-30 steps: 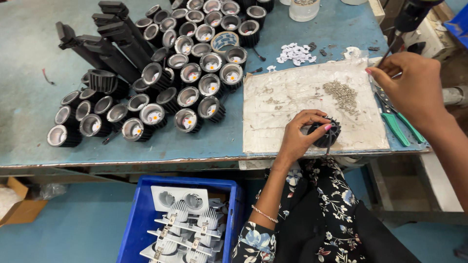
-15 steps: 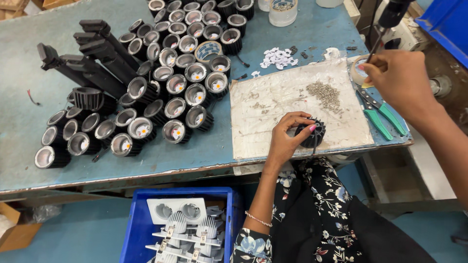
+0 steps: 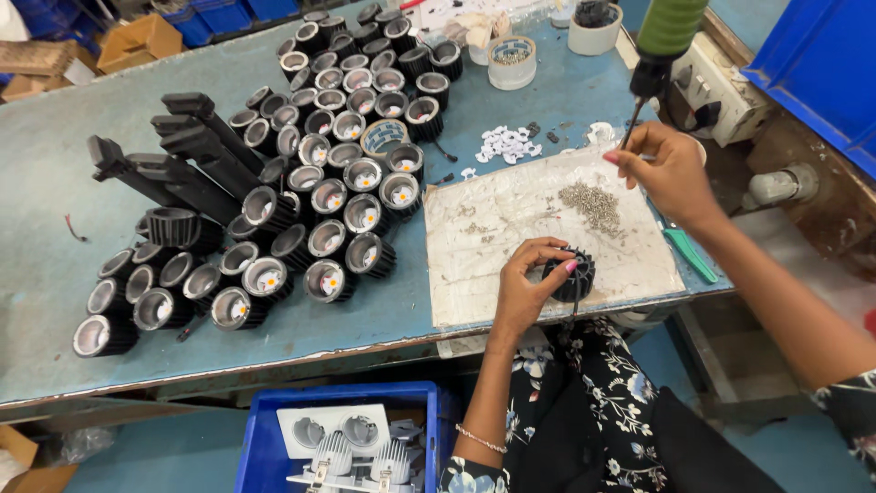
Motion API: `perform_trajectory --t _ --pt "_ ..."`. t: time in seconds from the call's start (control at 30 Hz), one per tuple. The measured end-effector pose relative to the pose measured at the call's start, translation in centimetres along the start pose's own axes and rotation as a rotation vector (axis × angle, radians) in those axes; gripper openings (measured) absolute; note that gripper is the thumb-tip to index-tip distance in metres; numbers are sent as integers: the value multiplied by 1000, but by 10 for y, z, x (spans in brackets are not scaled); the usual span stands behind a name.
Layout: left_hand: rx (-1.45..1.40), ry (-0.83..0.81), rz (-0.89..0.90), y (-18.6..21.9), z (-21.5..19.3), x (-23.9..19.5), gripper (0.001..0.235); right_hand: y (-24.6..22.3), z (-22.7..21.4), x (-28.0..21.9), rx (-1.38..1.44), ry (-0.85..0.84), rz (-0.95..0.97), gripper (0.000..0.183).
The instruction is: The person uses an electric screwdriver to secure internal components into black LED housings and applies circular stickers to the finished assemblies.
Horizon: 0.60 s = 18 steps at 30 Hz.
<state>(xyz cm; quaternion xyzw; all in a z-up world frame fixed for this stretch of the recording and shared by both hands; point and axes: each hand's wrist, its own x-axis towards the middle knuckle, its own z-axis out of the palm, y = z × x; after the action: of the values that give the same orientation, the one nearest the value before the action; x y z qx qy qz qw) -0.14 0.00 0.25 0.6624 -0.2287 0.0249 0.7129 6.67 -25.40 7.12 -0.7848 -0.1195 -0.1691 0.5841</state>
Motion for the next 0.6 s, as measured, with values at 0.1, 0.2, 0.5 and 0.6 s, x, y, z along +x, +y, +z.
perform_trajectory --t 0.1,0.2,0.5,0.6 --pt "-8 -6 -11 0 0 0 15 11 11 2 147 -15 -9 19" --pt "22 1 -26 1 0 0 15 15 20 4 287 -4 -37 18" --pt "-33 -6 -25 1 0 0 15 -12 25 17 233 53 -140 17" --pt "-25 -4 -42 2 1 0 15 -24 21 20 40 101 -117 20"
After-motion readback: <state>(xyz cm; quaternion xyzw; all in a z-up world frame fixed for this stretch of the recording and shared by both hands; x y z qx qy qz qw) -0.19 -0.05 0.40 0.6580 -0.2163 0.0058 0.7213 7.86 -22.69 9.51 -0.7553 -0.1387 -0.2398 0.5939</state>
